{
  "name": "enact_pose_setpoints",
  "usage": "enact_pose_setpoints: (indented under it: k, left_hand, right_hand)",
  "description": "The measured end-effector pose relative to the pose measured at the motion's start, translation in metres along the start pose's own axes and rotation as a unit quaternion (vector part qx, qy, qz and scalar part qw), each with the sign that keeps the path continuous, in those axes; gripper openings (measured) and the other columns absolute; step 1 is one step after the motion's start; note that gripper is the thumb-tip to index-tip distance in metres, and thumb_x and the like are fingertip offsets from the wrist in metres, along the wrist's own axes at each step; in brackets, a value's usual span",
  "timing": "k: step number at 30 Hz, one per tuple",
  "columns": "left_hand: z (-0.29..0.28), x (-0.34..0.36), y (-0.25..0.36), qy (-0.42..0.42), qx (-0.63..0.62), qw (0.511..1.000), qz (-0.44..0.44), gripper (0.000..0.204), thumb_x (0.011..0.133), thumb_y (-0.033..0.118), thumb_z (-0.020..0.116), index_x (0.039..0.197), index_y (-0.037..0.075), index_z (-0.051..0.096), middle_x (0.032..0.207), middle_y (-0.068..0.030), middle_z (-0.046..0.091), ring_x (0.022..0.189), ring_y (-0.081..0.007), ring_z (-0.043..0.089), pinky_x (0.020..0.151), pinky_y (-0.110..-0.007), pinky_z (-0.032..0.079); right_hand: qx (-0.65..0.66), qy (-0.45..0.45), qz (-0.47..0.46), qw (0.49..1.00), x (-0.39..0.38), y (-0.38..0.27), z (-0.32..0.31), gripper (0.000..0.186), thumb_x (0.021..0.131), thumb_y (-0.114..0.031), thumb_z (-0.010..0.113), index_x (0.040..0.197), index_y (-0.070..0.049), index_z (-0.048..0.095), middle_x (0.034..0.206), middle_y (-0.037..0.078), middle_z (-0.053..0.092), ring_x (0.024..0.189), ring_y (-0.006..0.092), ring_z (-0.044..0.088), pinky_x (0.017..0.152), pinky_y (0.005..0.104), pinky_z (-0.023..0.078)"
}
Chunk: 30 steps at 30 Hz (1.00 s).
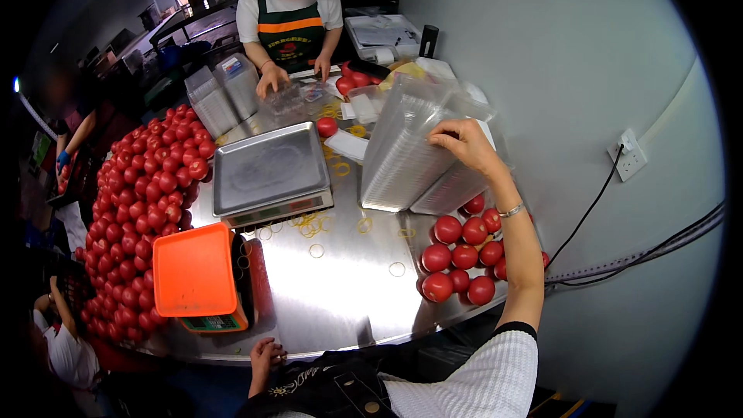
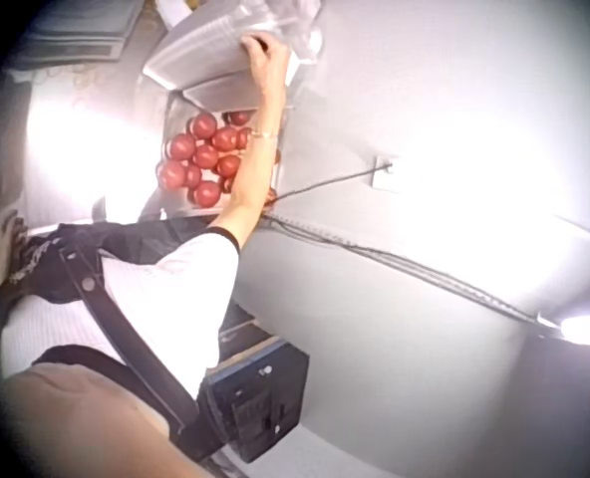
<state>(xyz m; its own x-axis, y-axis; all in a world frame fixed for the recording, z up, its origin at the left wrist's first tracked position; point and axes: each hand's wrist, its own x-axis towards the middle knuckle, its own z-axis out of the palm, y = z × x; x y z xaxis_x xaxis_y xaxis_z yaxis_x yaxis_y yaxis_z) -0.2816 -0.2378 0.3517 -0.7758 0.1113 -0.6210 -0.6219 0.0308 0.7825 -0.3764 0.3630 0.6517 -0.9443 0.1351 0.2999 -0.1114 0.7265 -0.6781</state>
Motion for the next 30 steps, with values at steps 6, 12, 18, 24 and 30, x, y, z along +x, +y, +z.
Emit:
enact_pose_setpoints:
  k: [6, 12, 18, 24, 30]
  left_hand:
    - [0.000, 0.001, 0.000, -0.005, -0.003, 1.000, 0.008, 0.028, 0.090, 0.011, 0.053, 0.113, -0.003, 0.051, 0.093, -0.0183, 0.062, 0.074, -0.0267, 0.067, 0.059, -0.034, 0.057]
    - [0.001, 0.000, 0.002, -0.001, 0.000, 1.000, 0.004, 0.026, 0.090, 0.011, 0.052, 0.111, -0.003, 0.051, 0.091, -0.0186, 0.062, 0.070, -0.0262, 0.067, 0.055, -0.032, 0.056]
    - [-0.003, 0.005, 0.000, -0.007, 0.013, 1.000, -0.001, 0.023, 0.090, 0.010, 0.051, 0.110, -0.001, 0.051, 0.090, -0.0166, 0.062, 0.072, -0.0261, 0.067, 0.055, -0.031, 0.055]
    - [-0.004, 0.004, -0.001, -0.007, 0.011, 1.000, -0.003, 0.021, 0.091, 0.010, 0.051, 0.110, 0.000, 0.052, 0.090, -0.0159, 0.062, 0.072, -0.0259, 0.067, 0.056, -0.031, 0.055]
    - [-0.002, 0.006, -0.002, -0.011, 0.010, 1.000, -0.002, 0.023, 0.091, 0.010, 0.051, 0.111, 0.000, 0.051, 0.091, -0.0164, 0.062, 0.072, -0.0264, 0.067, 0.055, -0.031, 0.055]
  right_hand:
    - [0.040, -0.019, 0.025, 0.999, -0.002, 0.007, 0.000, 0.017, 0.083, -0.017, 0.067, 0.085, 0.000, 0.065, 0.075, 0.002, 0.063, 0.074, 0.0093, 0.056, 0.066, 0.0251, 0.046]
    - [-0.074, -0.004, -0.034, 0.997, -0.004, -0.015, -0.002, 0.019, 0.079, -0.016, 0.071, 0.087, 0.001, 0.066, 0.079, 0.005, 0.066, 0.077, 0.0146, 0.060, 0.069, 0.0284, 0.048]
    - [-0.044, -0.051, 0.009, 0.998, 0.005, -0.006, -0.013, 0.019, 0.079, -0.016, 0.070, 0.086, 0.002, 0.069, 0.079, 0.008, 0.068, 0.074, 0.0164, 0.063, 0.066, 0.0280, 0.050]
    - [-0.109, -0.049, -0.015, 0.993, 0.008, -0.016, -0.015, 0.016, 0.083, -0.012, 0.065, 0.087, 0.003, 0.067, 0.079, 0.013, 0.067, 0.070, 0.0211, 0.064, 0.064, 0.0297, 0.050]
    - [-0.296, 0.050, -0.157, 0.941, -0.006, -0.016, 0.008, 0.011, 0.084, -0.005, 0.060, 0.093, 0.001, 0.062, 0.085, 0.014, 0.063, 0.077, 0.0328, 0.061, 0.068, 0.0377, 0.050]
